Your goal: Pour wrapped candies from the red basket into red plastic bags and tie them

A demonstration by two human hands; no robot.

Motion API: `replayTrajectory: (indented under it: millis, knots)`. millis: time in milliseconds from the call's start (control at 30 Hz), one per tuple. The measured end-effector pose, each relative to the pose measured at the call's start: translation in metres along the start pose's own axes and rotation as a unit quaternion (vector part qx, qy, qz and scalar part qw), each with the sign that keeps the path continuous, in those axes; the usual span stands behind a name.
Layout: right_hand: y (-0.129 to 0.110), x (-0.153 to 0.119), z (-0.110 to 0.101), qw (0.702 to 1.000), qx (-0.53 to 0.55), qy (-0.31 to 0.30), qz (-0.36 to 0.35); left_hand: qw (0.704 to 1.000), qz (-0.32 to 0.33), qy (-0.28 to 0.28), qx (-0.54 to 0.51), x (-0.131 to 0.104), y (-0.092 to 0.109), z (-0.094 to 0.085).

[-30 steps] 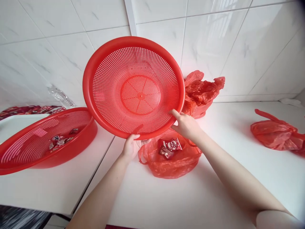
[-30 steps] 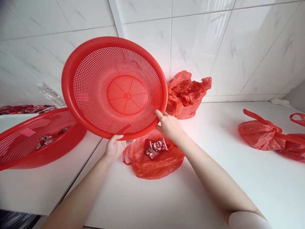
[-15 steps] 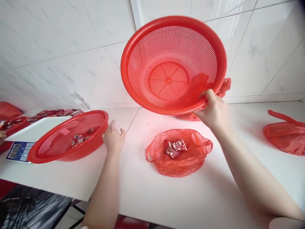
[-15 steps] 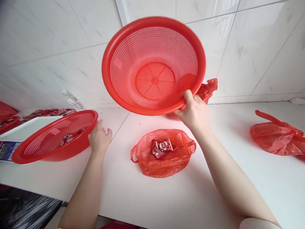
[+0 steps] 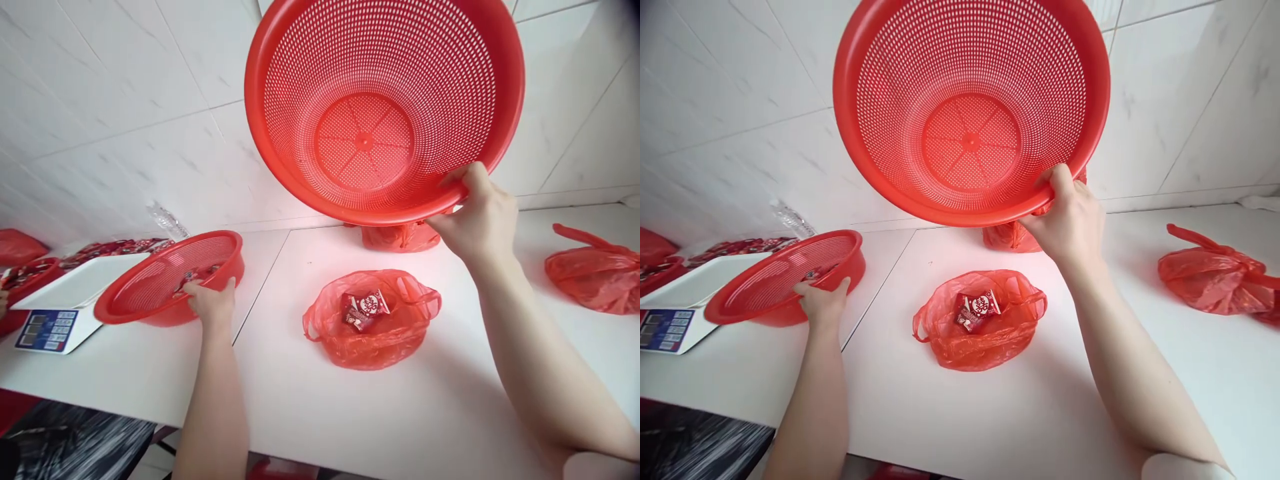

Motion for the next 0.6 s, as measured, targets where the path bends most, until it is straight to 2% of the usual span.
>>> replayTrajectory:
  millis: [100,167,233,400,600]
  knots:
    - [0.001,0.001,0.004,1.0,0.01,-0.007,0.011,1.0,0.0,0.009,0.007,-0.007,0.006,0.003]
    - [0.0,0.0,0.006,1.0,0.012,-0.01,0.006,0.998,0.055,-0.006,-0.001,-0.018,0.021,0.012]
    - [-0.002,-0.001,0.008,1.0,0.012,-0.013,-0.007,0.995,0.098,-0.024,-0.014,-0.031,0.034,0.023]
    - [-0.007,-0.004,0.011,0.999,0.021,-0.012,-0.027,0.983,0.141,-0.103,-0.062,-0.065,0.053,0.052]
    - [-0.017,-0.007,0.024,0.996,0.072,-0.058,-0.022,0.961,0.204,-0.156,-0.105,-0.095,0.067,0.064]
Point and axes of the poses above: each hand's wrist, its own x-axis towards the middle knuckle, its own z-axis out of the palm, y = z × x, the point moved 8 cm from there along x, towards the middle knuckle, and after that the axes turned 6 degrees about -z, right-handed, at the moved point
